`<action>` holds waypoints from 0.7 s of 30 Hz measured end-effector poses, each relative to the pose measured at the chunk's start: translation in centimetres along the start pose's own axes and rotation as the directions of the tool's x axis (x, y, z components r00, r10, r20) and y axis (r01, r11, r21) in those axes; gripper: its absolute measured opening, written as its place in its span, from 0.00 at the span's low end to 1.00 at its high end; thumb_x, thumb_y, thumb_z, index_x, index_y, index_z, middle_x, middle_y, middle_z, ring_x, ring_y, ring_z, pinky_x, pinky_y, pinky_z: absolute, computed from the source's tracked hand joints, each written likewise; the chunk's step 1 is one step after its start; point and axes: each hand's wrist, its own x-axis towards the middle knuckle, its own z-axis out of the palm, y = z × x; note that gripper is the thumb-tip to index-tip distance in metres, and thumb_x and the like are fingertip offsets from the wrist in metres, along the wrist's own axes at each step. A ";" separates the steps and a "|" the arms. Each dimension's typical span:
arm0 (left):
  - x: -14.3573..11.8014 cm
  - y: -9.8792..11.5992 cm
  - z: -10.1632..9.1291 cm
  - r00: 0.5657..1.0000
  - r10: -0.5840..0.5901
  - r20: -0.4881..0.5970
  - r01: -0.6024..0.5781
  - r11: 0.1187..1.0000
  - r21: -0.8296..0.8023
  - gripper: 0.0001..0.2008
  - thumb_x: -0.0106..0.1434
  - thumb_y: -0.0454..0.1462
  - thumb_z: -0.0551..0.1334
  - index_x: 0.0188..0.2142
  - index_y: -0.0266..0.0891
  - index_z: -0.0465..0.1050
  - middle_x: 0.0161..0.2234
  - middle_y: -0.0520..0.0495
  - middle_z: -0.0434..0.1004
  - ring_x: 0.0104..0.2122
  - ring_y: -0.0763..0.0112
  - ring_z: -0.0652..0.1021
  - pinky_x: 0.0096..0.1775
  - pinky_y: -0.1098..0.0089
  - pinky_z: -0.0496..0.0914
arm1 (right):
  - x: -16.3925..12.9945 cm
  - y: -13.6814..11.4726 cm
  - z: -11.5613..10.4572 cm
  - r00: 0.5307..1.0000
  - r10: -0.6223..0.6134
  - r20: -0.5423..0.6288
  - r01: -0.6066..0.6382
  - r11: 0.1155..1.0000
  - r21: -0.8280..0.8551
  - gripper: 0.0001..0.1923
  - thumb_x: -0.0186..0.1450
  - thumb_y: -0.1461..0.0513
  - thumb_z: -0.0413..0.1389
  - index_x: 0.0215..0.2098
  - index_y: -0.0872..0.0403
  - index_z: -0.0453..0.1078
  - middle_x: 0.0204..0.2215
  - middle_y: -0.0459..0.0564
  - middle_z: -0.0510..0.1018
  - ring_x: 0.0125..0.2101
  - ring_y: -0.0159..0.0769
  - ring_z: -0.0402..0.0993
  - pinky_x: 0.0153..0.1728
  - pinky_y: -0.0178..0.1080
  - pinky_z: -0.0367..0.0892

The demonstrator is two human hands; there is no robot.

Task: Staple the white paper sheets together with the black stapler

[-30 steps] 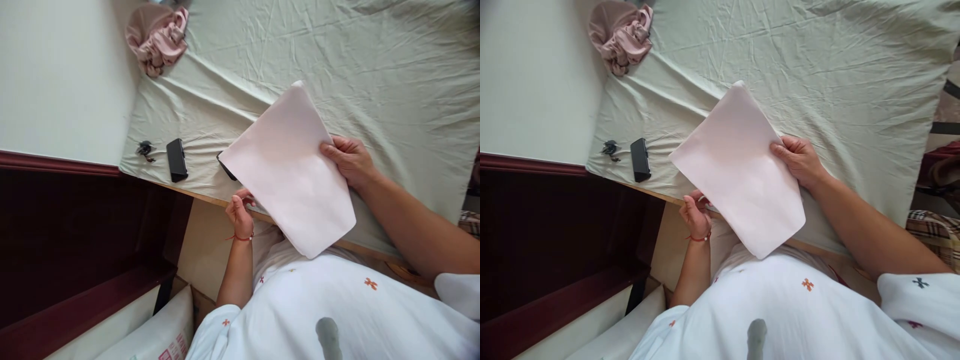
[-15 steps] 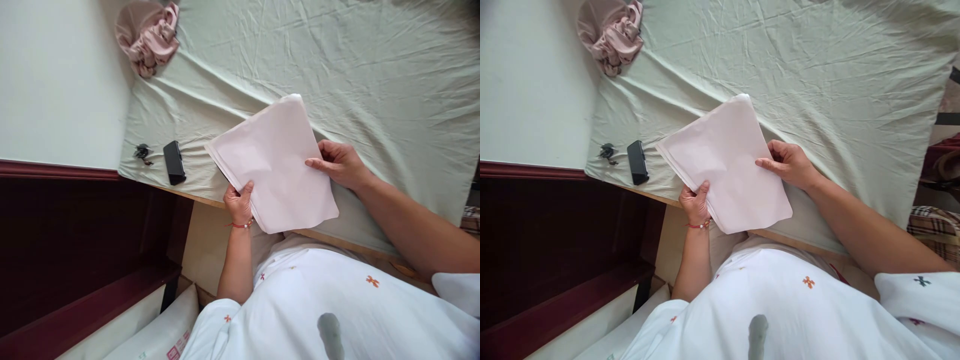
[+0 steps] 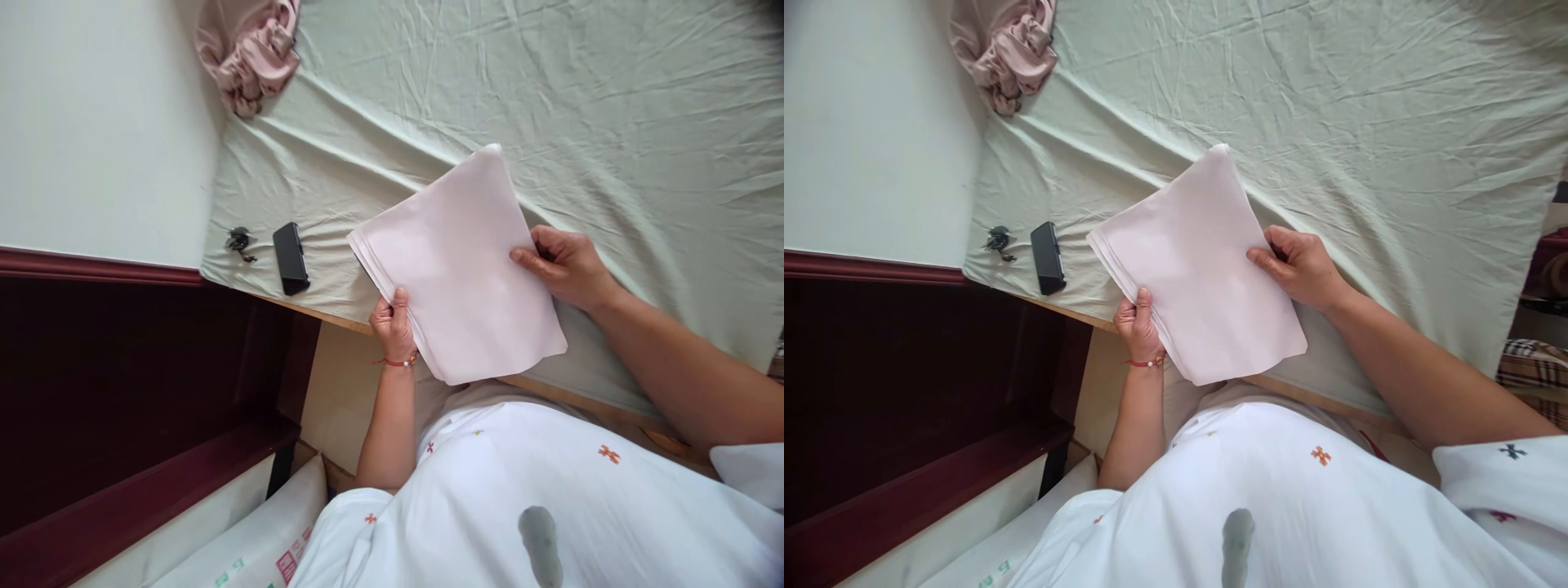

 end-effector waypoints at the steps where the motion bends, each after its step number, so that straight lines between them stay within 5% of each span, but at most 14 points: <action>1: 0.0 -0.1 0.0 1.000 -0.003 0.002 0.003 1.000 0.006 0.28 0.53 0.62 0.83 0.32 0.41 0.84 0.31 0.53 0.83 0.36 0.68 0.82 0.43 0.68 0.78 | 0.1 0.0 0.1 0.999 -0.002 -0.035 0.003 0.999 0.032 0.30 0.64 0.37 0.74 0.30 0.48 0.67 0.25 0.44 0.64 0.27 0.34 0.57 0.27 0.42 0.52; 6: 0.1 0.0 0.1 1.000 -0.022 -0.004 0.022 0.999 -0.026 0.30 0.48 0.60 0.86 0.38 0.43 0.87 0.40 0.49 0.90 0.39 0.65 0.85 0.45 0.65 0.81 | 0.3 0.2 0.2 0.996 -0.004 -0.091 0.012 0.996 0.083 0.27 0.61 0.44 0.77 0.29 0.47 0.68 0.25 0.45 0.66 0.27 0.35 0.57 0.27 0.42 0.53; 15: -0.2 0.2 0.4 1.000 -0.003 -0.007 0.003 0.999 0.043 0.31 0.59 0.68 0.76 0.35 0.43 0.84 0.34 0.50 0.87 0.39 0.64 0.84 0.44 0.66 0.79 | 0.2 0.5 -0.2 0.998 -0.024 -0.063 0.023 1.000 -0.008 0.30 0.68 0.45 0.74 0.25 0.48 0.63 0.23 0.44 0.62 0.26 0.33 0.55 0.25 0.41 0.49; 21: 0.0 0.3 0.7 0.997 0.068 -0.027 -0.067 0.997 0.031 0.32 0.62 0.69 0.73 0.35 0.44 0.80 0.33 0.49 0.83 0.50 0.61 0.86 0.53 0.67 0.79 | 0.2 0.4 0.0 0.994 -0.010 -0.104 0.018 0.997 0.076 0.25 0.68 0.43 0.74 0.30 0.47 0.71 0.24 0.47 0.68 0.31 0.40 0.67 0.27 0.42 0.59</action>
